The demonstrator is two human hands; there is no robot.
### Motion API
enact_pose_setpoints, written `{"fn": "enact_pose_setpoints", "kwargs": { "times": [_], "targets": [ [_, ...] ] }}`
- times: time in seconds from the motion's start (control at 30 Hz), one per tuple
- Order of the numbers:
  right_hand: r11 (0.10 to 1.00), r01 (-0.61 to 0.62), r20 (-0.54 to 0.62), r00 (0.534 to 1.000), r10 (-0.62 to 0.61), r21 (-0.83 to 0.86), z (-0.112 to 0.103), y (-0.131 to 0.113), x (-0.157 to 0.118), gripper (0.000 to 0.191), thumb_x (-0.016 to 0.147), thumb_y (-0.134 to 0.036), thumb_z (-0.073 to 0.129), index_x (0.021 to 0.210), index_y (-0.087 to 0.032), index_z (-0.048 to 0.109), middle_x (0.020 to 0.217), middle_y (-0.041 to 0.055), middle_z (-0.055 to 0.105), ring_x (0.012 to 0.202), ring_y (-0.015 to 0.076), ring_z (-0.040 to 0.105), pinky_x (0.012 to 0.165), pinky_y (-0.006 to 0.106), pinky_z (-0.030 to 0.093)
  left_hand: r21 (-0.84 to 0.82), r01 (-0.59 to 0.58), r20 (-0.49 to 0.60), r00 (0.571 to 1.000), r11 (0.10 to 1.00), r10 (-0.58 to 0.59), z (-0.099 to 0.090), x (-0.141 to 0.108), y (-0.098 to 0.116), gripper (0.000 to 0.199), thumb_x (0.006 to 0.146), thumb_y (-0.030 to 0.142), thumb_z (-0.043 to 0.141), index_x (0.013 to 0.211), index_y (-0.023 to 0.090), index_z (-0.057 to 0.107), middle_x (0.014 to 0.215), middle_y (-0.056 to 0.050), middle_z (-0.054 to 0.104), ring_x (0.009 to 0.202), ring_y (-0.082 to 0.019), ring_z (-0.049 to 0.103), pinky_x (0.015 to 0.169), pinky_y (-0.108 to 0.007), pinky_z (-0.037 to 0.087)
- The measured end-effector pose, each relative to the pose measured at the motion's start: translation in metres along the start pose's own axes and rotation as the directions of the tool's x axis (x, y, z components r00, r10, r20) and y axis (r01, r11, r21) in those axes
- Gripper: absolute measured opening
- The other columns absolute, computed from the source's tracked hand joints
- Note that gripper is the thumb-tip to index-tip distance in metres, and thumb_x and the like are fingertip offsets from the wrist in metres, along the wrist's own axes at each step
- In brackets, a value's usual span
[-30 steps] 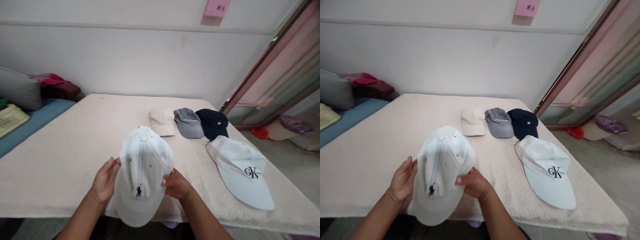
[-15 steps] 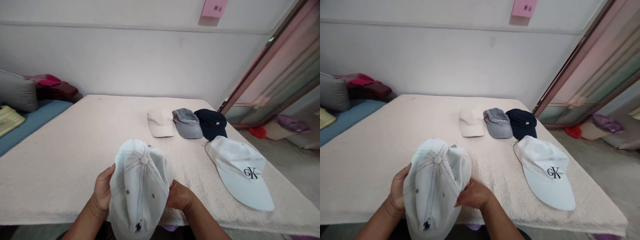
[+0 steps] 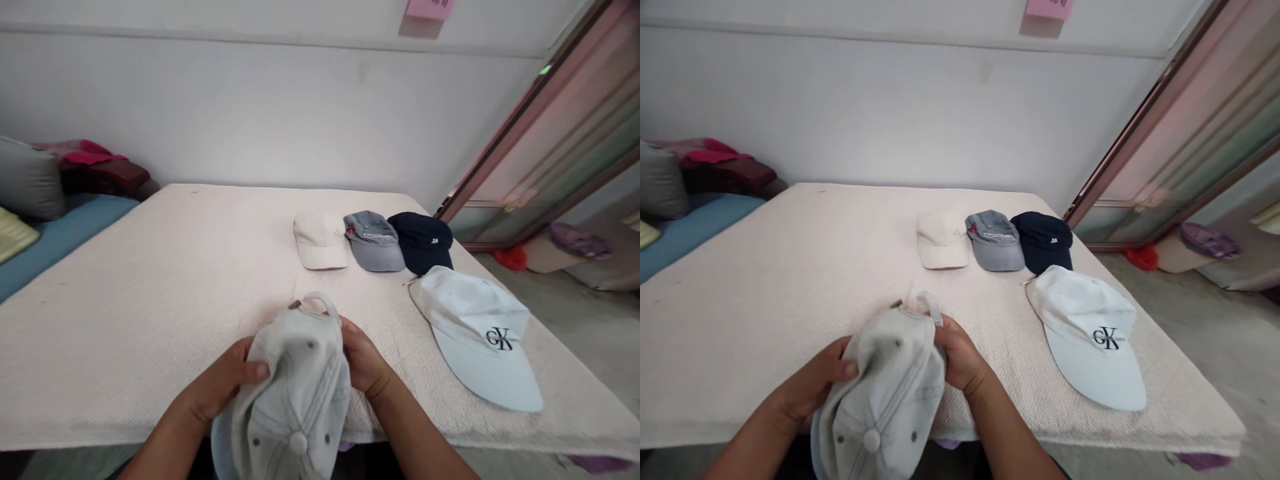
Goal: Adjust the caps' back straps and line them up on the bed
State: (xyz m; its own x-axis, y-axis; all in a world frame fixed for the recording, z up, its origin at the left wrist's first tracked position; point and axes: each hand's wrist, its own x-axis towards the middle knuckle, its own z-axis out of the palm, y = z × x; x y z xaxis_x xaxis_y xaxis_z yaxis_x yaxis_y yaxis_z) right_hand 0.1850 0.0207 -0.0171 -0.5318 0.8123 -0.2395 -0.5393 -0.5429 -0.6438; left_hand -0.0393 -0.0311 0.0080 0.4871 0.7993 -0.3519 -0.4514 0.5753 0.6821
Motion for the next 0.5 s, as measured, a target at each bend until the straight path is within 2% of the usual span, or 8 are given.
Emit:
{"fn": "enact_pose_setpoints", "kwargs": {
  "times": [0.1,0.2,0.33,0.43,0.5],
  "targets": [
    [0.999,0.046,-0.093,0.994,-0.048,-0.018,0.001,-0.01,0.0,0.029,0.078,-0.045,0.065,0.084,-0.016,0.063,0.069,0.0021,0.063,0.06,0.014,0.057,0.057,0.025,0.044,-0.18,-0.012,-0.176,0.984,0.984,-0.02,0.0,0.004,0.008,0.041,0.08,0.037,0.061,0.111,0.011,0.067,0.089,-0.014,0.073,0.084,-0.029,0.067,0.076,-0.039,0.051],
    [0.995,0.041,-0.076,0.996,-0.048,-0.095,0.0,-0.016,-0.003,0.032,0.079,-0.048,0.063,0.083,-0.016,0.063,0.065,0.0011,0.06,0.053,0.0116,0.053,0.049,0.023,0.039,-0.207,-0.047,-0.275,0.961,0.977,-0.012,-0.001,0.009,0.014,0.033,0.078,0.028,0.062,0.106,0.013,0.068,0.08,-0.01,0.072,0.074,-0.024,0.067,0.072,-0.034,0.051],
    [0.983,0.1,-0.036,0.994,-0.107,-0.151,-0.005,-0.02,-0.004,0.023,0.078,-0.036,0.066,0.084,-0.014,0.065,0.07,0.0019,0.061,0.057,0.011,0.054,0.052,0.022,0.039,0.024,-0.17,-0.311,0.935,0.985,0.169,-0.001,0.019,0.016,0.033,0.07,0.016,0.068,0.102,0.018,0.068,0.075,-0.003,0.07,0.059,-0.015,0.06,0.059,-0.025,0.046],
    [0.969,0.186,-0.094,0.975,-0.202,-0.16,-0.01,-0.024,-0.001,0.015,0.074,-0.026,0.068,0.084,-0.014,0.066,0.077,0.0046,0.065,0.067,0.014,0.059,0.063,0.025,0.044,0.245,-0.15,-0.395,0.887,0.958,0.24,0.002,0.026,0.014,0.024,0.071,0.019,0.066,0.095,0.018,0.068,0.071,-0.001,0.066,0.056,-0.014,0.055,0.055,-0.023,0.041],
    [0.957,0.255,-0.166,0.946,-0.277,-0.141,-0.012,-0.027,0.002,0.015,0.072,-0.024,0.068,0.085,-0.015,0.066,0.08,0.0047,0.065,0.07,0.0145,0.059,0.065,0.026,0.044,0.372,-0.12,-0.44,0.85,0.92,0.289,0.005,0.03,0.012,0.013,0.074,0.024,0.063,0.084,0.018,0.067,0.066,0.001,0.063,0.057,-0.014,0.052,0.055,-0.023,0.039]
  ]
}}
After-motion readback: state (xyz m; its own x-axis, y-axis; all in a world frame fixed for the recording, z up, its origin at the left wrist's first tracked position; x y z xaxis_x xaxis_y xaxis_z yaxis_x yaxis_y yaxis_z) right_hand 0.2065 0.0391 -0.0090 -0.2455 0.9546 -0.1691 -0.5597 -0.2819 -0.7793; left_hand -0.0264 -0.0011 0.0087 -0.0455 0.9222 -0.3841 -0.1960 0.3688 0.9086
